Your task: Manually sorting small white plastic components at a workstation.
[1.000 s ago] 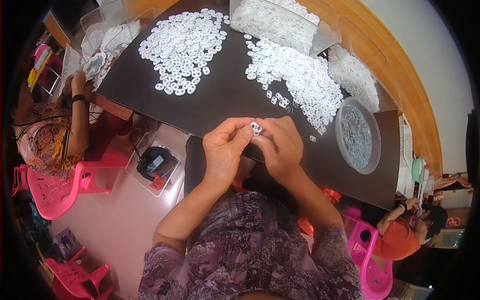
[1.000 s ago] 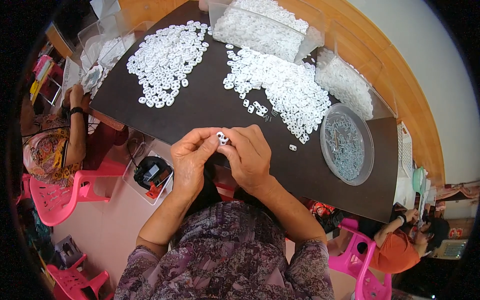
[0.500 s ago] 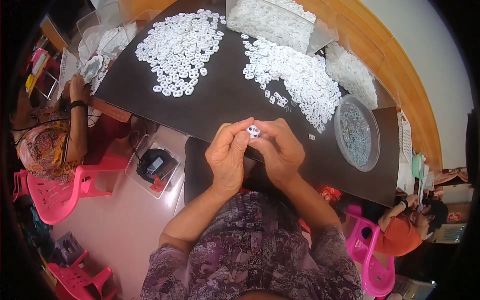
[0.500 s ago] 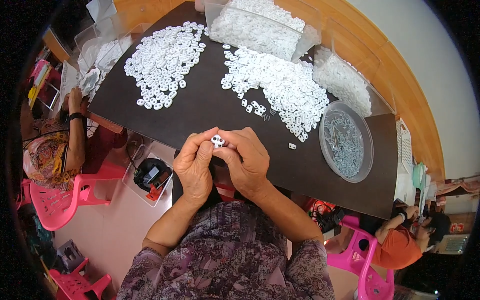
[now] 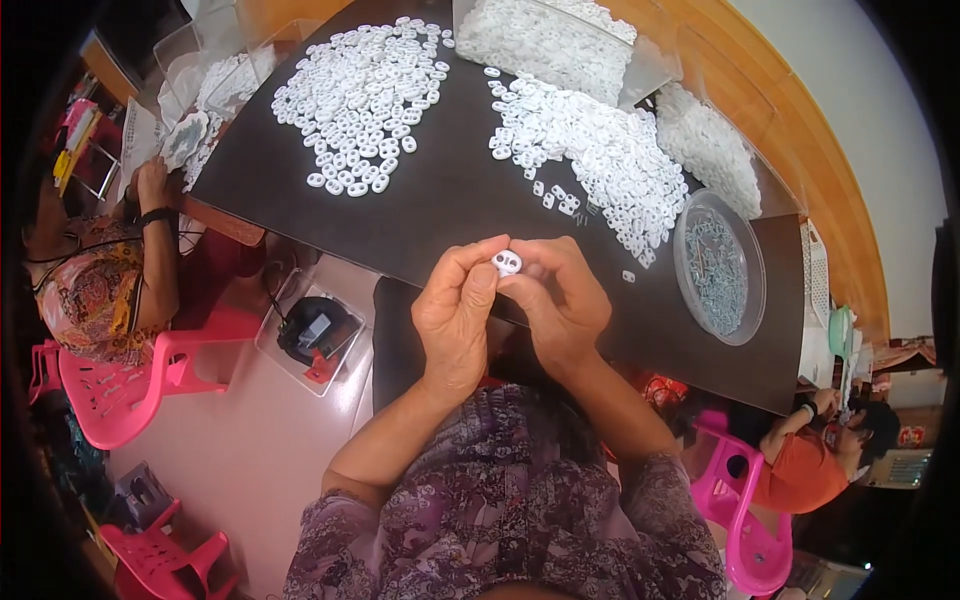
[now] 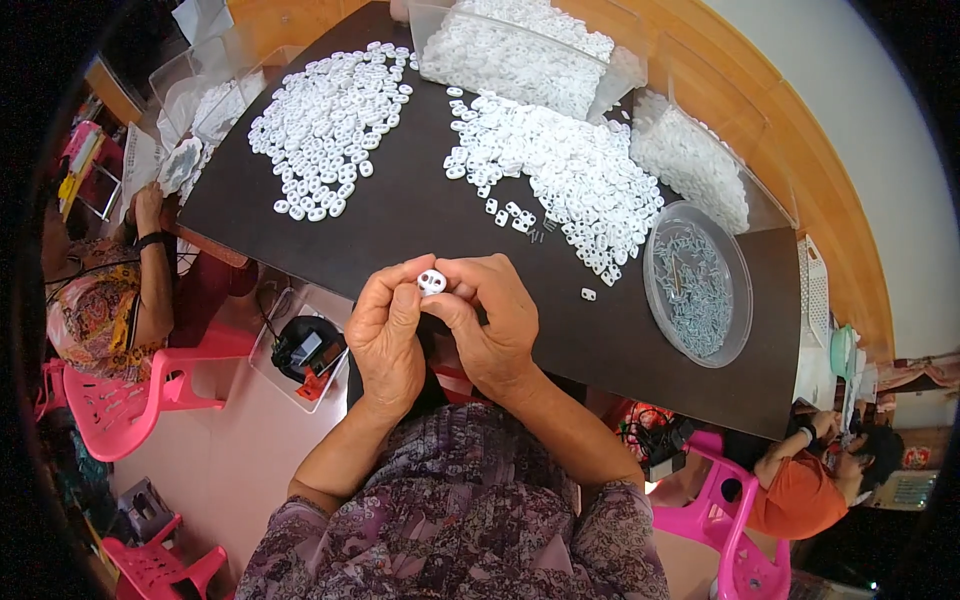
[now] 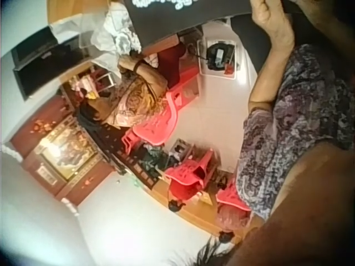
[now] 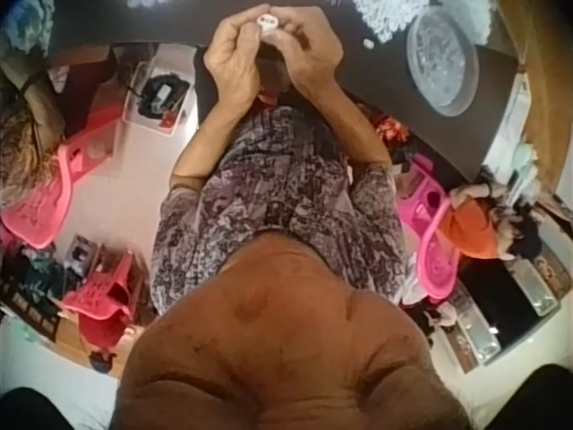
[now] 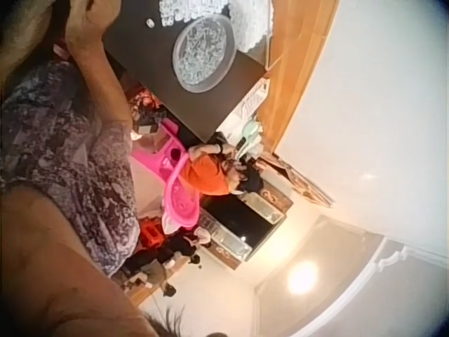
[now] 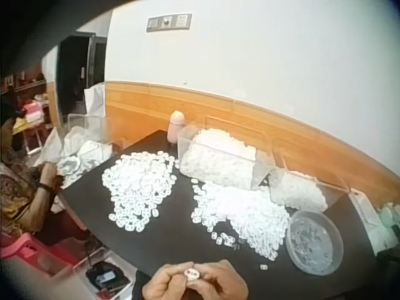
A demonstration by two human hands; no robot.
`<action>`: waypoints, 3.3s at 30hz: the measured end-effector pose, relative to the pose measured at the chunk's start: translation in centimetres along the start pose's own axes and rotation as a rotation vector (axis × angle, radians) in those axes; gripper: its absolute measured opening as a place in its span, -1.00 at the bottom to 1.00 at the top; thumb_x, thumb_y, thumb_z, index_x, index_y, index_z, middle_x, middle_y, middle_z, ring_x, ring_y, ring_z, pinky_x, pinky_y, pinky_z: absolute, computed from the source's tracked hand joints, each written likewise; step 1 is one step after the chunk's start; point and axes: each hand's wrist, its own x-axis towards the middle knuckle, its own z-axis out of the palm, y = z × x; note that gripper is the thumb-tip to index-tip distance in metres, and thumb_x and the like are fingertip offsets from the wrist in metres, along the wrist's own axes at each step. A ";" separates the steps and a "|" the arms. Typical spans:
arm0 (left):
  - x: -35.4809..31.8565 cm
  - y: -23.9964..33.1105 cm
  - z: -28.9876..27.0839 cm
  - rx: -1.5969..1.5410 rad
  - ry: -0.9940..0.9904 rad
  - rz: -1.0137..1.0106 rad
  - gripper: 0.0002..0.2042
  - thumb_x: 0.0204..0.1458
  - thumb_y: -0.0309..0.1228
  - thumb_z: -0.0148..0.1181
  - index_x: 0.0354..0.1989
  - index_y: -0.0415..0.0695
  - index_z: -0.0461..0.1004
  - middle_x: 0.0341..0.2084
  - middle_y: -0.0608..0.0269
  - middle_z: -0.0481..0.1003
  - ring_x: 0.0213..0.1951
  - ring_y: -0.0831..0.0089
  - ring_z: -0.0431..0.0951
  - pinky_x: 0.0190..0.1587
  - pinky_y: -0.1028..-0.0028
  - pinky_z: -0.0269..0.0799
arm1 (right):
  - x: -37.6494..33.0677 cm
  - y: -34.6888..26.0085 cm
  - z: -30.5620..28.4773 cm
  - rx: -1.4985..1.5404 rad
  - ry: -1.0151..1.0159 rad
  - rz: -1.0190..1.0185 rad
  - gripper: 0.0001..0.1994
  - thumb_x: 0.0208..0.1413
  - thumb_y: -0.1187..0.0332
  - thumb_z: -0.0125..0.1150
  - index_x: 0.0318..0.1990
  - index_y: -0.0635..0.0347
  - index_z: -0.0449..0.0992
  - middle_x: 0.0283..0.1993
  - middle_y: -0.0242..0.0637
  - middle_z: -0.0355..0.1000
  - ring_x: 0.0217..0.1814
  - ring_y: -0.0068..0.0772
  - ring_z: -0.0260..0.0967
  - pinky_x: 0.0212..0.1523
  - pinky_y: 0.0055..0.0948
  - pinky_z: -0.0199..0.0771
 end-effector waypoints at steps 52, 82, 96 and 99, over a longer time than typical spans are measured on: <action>10.3 -4.1 1.8 1.220 -0.426 0.586 -0.90 -0.09 -0.53 0.18 -0.37 -0.09 0.54 -0.61 0.12 0.33 -0.49 0.21 0.41 -0.44 0.29 0.29 | 11.9 6.7 -20.2 -1.031 0.123 -0.355 -0.86 -0.05 0.51 0.19 -0.28 0.22 0.54 -0.36 -0.15 0.45 -0.30 -0.20 0.39 -0.24 -0.33 0.36; 7.5 -1.9 -1.1 0.740 -0.326 0.067 -0.91 -0.14 -0.56 0.24 -0.42 -0.25 0.53 -0.55 0.25 0.46 -0.48 0.50 0.45 -0.38 0.54 0.34 | 4.7 8.1 -8.3 -0.796 -0.214 -0.069 -0.93 -0.11 0.43 0.19 -0.52 0.16 0.42 -0.50 -0.22 0.36 -0.35 -0.11 0.32 -0.34 -0.21 0.30; 6.3 -1.7 0.0 0.787 -0.307 0.215 -0.93 -0.07 -0.55 0.21 -0.41 -0.26 0.48 -0.57 0.29 0.44 -0.51 0.55 0.41 -0.41 0.56 0.32 | 5.0 8.8 -8.4 -0.814 -0.328 -0.059 -0.95 -0.11 0.43 0.14 -0.51 0.18 0.43 -0.49 -0.17 0.38 -0.38 -0.08 0.35 -0.37 -0.20 0.33; 6.6 -1.8 0.2 0.882 -0.351 0.188 -0.91 -0.10 -0.56 0.22 -0.39 -0.25 0.48 -0.56 0.23 0.43 -0.51 0.49 0.42 -0.40 0.54 0.33 | 4.9 8.5 -8.6 -0.804 -0.312 -0.056 -0.95 -0.12 0.45 0.15 -0.48 0.20 0.43 -0.48 -0.16 0.39 -0.37 -0.08 0.36 -0.35 -0.21 0.34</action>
